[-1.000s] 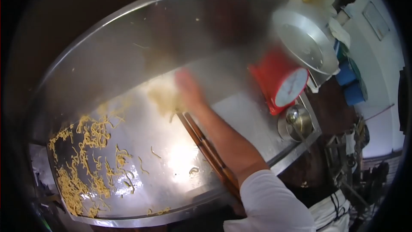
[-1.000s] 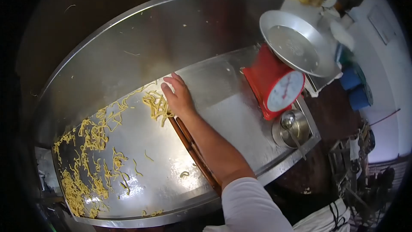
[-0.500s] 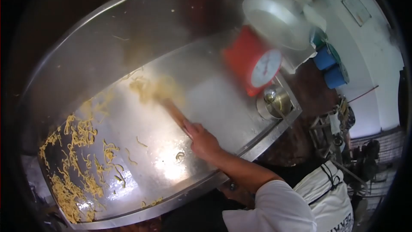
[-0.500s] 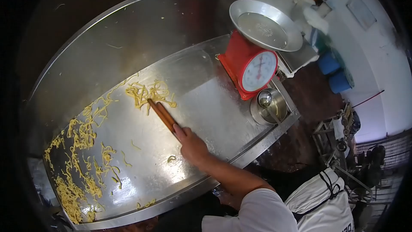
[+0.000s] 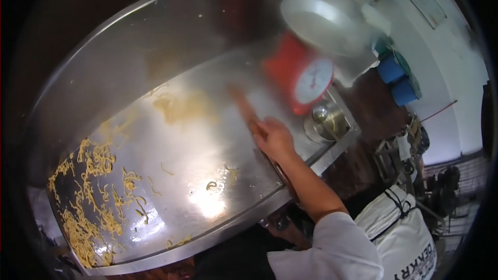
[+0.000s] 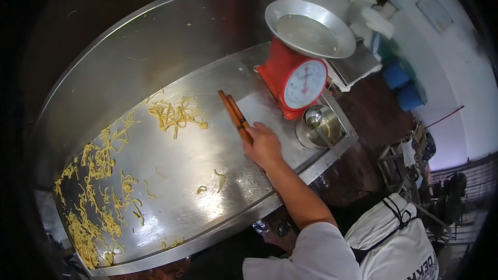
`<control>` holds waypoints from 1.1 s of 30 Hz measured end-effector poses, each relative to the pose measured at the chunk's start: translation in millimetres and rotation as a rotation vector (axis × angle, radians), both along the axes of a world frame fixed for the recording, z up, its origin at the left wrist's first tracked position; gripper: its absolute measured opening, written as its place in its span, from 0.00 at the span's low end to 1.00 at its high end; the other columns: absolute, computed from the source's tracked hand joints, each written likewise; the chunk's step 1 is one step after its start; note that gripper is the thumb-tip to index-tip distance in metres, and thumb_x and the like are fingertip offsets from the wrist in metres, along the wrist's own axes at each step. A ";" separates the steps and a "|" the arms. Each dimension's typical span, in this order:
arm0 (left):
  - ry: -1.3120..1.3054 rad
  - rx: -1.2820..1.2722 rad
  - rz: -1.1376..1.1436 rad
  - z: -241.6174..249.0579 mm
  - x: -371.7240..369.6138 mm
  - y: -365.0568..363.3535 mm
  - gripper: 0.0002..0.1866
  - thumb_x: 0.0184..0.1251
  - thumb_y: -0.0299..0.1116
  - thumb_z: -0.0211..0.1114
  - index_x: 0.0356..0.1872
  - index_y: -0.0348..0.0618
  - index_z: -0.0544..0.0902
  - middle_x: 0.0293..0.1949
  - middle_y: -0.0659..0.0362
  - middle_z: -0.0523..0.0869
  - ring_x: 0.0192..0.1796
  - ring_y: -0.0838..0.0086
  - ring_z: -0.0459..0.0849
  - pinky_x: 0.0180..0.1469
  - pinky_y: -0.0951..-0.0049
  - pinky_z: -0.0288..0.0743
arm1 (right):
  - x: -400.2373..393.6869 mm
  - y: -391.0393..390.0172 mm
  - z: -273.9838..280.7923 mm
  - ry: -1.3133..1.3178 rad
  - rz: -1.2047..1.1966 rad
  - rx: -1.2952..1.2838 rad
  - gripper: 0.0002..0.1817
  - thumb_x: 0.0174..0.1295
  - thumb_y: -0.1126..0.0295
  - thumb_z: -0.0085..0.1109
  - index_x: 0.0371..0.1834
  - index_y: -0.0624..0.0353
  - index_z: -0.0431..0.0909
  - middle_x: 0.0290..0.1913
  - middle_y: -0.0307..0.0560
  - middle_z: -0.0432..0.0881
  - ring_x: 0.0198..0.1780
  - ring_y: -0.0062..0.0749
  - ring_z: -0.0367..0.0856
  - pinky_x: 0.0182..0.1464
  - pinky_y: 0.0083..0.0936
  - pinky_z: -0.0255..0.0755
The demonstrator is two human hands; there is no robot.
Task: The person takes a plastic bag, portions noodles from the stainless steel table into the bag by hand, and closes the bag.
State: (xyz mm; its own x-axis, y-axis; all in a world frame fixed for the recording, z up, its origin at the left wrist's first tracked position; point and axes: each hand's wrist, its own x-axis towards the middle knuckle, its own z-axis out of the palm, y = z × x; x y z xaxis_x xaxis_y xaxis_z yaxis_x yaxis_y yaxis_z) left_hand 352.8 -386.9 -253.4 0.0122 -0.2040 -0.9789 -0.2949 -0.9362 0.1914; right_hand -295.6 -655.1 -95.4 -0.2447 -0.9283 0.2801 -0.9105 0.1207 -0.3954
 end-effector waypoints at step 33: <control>0.103 0.181 0.071 -29.9 34.1 12.2 0.36 0.63 0.67 0.41 0.64 0.55 0.66 0.54 0.49 0.75 0.54 0.48 0.74 0.43 0.37 0.69 | -220.5 36.9 18.4 0.058 -0.678 0.775 0.12 0.52 0.66 0.61 0.29 0.66 0.83 0.30 0.61 0.83 0.38 0.50 0.85 0.43 0.40 0.76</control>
State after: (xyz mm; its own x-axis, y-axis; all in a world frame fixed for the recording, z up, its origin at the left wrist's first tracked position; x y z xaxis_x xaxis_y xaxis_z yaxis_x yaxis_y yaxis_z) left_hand 386.9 -374.7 -283.3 -0.0815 -0.0274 -0.9963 -0.2142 -0.9758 0.0443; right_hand -516.1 -618.2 -77.0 -0.7894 -0.5305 -0.3089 -0.5710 0.8193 0.0521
